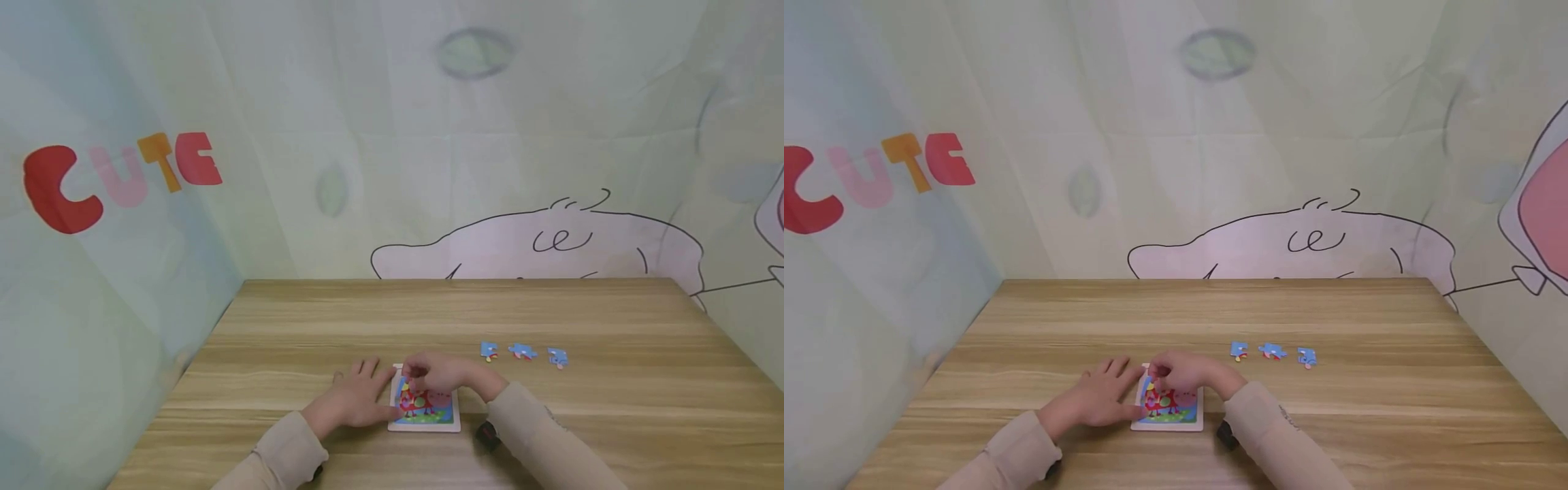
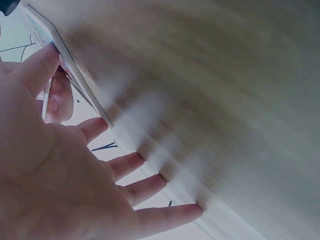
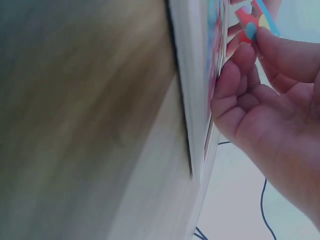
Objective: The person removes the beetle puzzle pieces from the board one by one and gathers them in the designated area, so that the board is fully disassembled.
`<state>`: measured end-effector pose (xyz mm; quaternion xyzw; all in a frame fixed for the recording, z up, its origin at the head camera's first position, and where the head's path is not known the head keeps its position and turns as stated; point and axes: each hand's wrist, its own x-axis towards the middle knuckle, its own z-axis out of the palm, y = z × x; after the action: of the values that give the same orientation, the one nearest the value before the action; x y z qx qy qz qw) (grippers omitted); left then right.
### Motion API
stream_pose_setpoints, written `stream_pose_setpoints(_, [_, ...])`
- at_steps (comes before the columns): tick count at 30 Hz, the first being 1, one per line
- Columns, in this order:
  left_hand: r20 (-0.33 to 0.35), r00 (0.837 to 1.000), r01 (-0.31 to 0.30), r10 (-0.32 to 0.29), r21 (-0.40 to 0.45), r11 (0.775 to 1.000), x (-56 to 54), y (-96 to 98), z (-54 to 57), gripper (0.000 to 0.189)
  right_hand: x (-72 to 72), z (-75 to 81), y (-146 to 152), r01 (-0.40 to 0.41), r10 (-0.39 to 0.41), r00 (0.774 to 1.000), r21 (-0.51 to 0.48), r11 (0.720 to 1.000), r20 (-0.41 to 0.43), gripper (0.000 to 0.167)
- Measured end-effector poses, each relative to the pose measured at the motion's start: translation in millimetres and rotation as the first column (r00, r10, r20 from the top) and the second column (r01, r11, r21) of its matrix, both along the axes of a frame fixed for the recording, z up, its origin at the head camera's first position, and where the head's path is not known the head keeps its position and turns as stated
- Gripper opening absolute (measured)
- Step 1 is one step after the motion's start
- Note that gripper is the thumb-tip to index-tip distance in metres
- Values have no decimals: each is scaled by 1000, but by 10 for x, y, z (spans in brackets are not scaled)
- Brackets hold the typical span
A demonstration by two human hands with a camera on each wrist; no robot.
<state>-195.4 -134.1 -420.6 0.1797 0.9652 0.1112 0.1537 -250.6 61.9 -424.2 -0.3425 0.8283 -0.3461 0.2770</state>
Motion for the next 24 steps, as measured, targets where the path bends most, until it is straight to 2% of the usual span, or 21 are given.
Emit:
stream_pose_setpoints(5, [7, 1000, -1, 1, 1, 1000, 5, -2, -2, 78, -7, 14, 33, -13, 13, 1000, -3, 1000, -25, 10])
stream_pose_setpoints(13, [4, 1000, -7, 7, -12, 1000, 21, 7, 5, 78, -15, 120, 203, -13, 12, 999, -20, 1000, -33, 4])
stream_pose_setpoints(24, [-14, 1000, -5, 4, -10, 1000, 32, 10, -10, 79, -15, 226, 590, 42, -42, 996, -3, 999, -82, 3])
